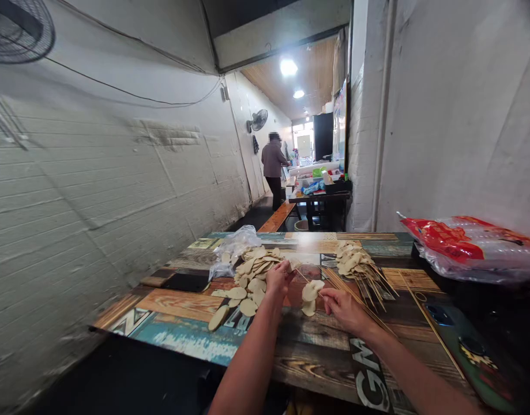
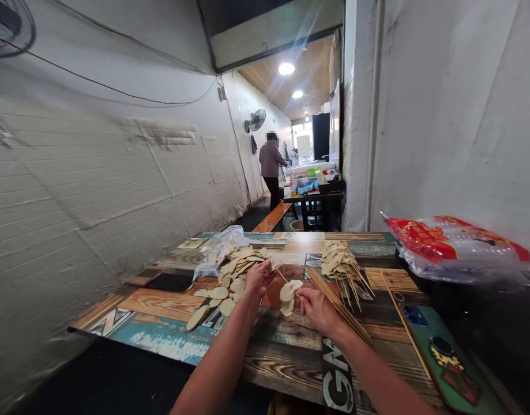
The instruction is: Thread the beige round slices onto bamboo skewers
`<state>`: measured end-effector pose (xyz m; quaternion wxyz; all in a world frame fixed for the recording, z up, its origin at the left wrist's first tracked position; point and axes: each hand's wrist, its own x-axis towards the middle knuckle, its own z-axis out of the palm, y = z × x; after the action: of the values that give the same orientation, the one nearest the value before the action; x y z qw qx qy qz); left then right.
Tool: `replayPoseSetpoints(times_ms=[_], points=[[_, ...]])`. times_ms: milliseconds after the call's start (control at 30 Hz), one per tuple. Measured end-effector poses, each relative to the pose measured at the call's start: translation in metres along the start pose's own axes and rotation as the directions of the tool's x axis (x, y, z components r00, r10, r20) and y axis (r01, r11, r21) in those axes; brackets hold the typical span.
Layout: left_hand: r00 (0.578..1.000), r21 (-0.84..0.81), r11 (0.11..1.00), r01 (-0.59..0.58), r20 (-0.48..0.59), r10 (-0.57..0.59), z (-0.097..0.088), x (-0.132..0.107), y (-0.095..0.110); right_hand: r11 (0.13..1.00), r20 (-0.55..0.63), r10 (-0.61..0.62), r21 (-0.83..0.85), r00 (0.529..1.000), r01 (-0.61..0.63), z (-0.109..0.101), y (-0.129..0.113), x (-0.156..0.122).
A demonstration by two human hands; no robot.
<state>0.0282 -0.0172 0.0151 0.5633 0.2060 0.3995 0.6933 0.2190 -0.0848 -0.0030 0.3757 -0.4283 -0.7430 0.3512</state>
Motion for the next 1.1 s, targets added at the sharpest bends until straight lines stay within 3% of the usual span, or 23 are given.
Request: replayPoseSetpoints(times_ms=[367, 667, 867, 1100], points=[[0.993, -0.044, 0.993, 0.112, -0.024, -0.113, 0.002, 0.0, 0.003, 0.989, -0.04, 0.072, 0.129, 0.997, -0.066, 0.004, 0.014, 0.006], [0.992, -0.07, 0.99, 0.119, -0.034, -0.122, 0.001, 0.002, -0.001, 0.967, -0.066, 0.119, 0.234, 0.991, -0.101, 0.008, 0.017, 0.009], [0.991, -0.129, 0.983, 0.13, -0.015, -0.133, 0.006, -0.005, 0.005, 0.931, -0.058, 0.179, 0.333, 0.982, -0.15, 0.008, 0.008, 0.009], [0.987, -0.169, 0.975, 0.146, 0.086, -0.133, 0.009, -0.006, 0.007, 0.853, 0.05, 0.277, 0.447, 0.96, -0.269, 0.003, -0.008, 0.004]])
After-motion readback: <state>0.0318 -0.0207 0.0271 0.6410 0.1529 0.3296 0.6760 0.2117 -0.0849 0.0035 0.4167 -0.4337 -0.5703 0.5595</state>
